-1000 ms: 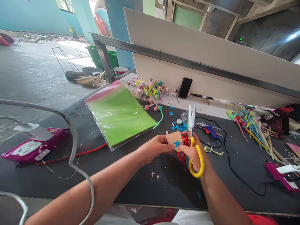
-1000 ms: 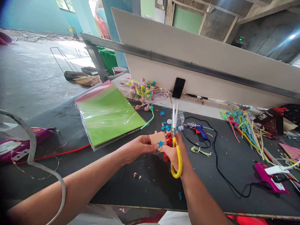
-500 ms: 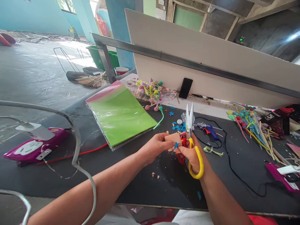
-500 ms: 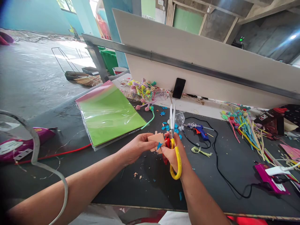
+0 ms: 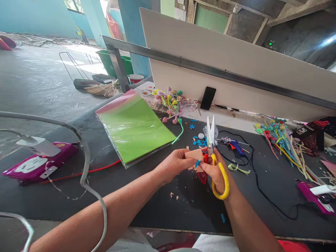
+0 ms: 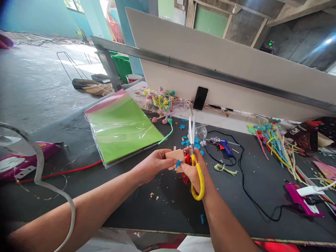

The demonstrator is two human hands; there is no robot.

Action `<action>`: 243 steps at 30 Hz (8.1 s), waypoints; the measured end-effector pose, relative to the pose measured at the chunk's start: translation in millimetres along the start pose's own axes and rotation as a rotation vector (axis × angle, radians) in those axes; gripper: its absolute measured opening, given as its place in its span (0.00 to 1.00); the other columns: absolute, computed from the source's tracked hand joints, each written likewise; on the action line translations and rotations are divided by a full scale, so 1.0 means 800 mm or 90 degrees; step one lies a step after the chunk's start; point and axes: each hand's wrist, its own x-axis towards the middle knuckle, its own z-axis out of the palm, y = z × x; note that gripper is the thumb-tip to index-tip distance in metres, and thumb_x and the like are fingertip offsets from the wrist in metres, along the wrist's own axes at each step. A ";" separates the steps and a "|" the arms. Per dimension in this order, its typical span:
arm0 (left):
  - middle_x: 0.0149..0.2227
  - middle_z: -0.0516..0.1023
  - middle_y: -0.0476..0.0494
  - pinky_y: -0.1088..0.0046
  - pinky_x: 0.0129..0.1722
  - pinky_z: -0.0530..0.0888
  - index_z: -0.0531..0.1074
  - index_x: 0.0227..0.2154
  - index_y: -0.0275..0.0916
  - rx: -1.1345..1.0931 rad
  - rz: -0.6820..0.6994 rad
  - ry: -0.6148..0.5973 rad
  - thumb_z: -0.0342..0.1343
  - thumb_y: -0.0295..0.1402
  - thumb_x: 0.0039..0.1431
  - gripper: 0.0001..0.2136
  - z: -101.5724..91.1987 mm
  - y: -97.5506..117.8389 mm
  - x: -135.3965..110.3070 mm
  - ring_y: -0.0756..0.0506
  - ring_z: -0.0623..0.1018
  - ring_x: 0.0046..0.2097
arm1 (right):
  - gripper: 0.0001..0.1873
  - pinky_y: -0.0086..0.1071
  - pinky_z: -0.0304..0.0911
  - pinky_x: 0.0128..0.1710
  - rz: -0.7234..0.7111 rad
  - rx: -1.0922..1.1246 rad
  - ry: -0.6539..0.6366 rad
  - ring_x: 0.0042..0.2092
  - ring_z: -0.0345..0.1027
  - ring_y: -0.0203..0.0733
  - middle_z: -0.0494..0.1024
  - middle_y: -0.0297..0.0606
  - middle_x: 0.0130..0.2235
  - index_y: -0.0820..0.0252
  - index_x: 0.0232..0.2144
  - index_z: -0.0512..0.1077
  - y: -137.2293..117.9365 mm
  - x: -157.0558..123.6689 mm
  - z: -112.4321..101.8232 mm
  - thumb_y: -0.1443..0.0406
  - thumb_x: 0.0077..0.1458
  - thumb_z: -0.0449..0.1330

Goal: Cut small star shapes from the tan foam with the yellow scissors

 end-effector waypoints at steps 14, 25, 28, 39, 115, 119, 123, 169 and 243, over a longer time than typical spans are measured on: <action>0.33 0.79 0.44 0.74 0.35 0.67 0.75 0.37 0.33 -0.019 -0.030 -0.047 0.63 0.35 0.46 0.15 -0.001 0.002 0.001 0.48 0.74 0.33 | 0.22 0.26 0.61 0.20 -0.008 -0.038 0.023 0.22 0.64 0.33 0.70 0.26 0.26 0.50 0.40 0.64 0.001 0.002 -0.002 0.62 0.42 0.66; 0.32 0.78 0.39 0.66 0.42 0.69 0.77 0.34 0.32 -0.168 -0.089 -0.162 0.66 0.34 0.40 0.16 -0.010 0.021 -0.007 0.44 0.76 0.35 | 0.17 0.27 0.62 0.17 -0.043 0.069 0.023 0.23 0.67 0.36 0.73 0.29 0.28 0.50 0.44 0.64 -0.002 -0.001 -0.006 0.59 0.51 0.61; 0.23 0.74 0.43 0.59 0.41 0.70 0.75 0.21 0.36 -0.202 -0.029 -0.235 0.67 0.38 0.36 0.12 -0.017 0.028 -0.011 0.44 0.74 0.29 | 0.18 0.25 0.61 0.18 -0.065 0.079 0.011 0.27 0.69 0.38 0.73 0.31 0.28 0.51 0.45 0.63 -0.003 -0.001 -0.007 0.61 0.52 0.61; 0.06 0.56 0.48 0.54 0.32 0.71 0.55 0.03 0.43 -0.090 0.000 -0.292 0.64 0.59 0.21 0.29 -0.035 0.020 -0.012 0.45 0.68 0.17 | 0.18 0.25 0.62 0.19 -0.039 0.066 -0.048 0.25 0.66 0.33 0.71 0.27 0.28 0.49 0.45 0.62 -0.006 -0.006 -0.011 0.63 0.52 0.61; 0.25 0.75 0.49 0.77 0.27 0.65 0.71 0.30 0.33 0.032 -0.067 0.003 0.64 0.31 0.43 0.11 -0.008 0.002 0.006 0.51 0.73 0.26 | 0.25 0.25 0.57 0.20 -0.031 -0.068 0.012 0.20 0.60 0.30 0.67 0.22 0.24 0.50 0.44 0.63 0.012 0.009 -0.006 0.66 0.40 0.62; 0.23 0.73 0.50 0.78 0.25 0.63 0.70 0.28 0.33 0.041 -0.066 0.001 0.64 0.32 0.43 0.11 -0.011 -0.001 0.008 0.52 0.71 0.24 | 0.26 0.26 0.56 0.19 -0.034 -0.073 0.035 0.20 0.60 0.30 0.67 0.24 0.24 0.50 0.44 0.65 0.012 0.009 -0.004 0.65 0.39 0.62; 0.23 0.73 0.50 0.77 0.24 0.62 0.69 0.28 0.34 0.050 -0.065 0.003 0.64 0.33 0.42 0.12 -0.011 -0.003 0.009 0.52 0.70 0.24 | 0.27 0.27 0.56 0.20 -0.031 -0.072 0.047 0.21 0.60 0.32 0.68 0.25 0.24 0.51 0.44 0.66 0.017 0.011 -0.003 0.65 0.37 0.63; 0.36 0.78 0.40 0.72 0.38 0.71 0.75 0.41 0.33 -0.014 -0.059 -0.110 0.61 0.39 0.50 0.18 -0.012 0.005 0.007 0.49 0.75 0.33 | 0.24 0.27 0.60 0.21 -0.009 -0.054 0.060 0.25 0.65 0.35 0.70 0.26 0.28 0.49 0.43 0.60 -0.004 0.003 -0.004 0.64 0.43 0.63; 0.28 0.77 0.46 0.76 0.32 0.68 0.75 0.31 0.33 -0.030 -0.011 -0.008 0.62 0.41 0.49 0.14 -0.008 0.004 0.004 0.51 0.73 0.29 | 0.24 0.31 0.66 0.27 -0.024 -0.015 0.034 0.25 0.67 0.36 0.68 0.23 0.26 0.48 0.41 0.61 -0.003 0.002 0.001 0.63 0.42 0.65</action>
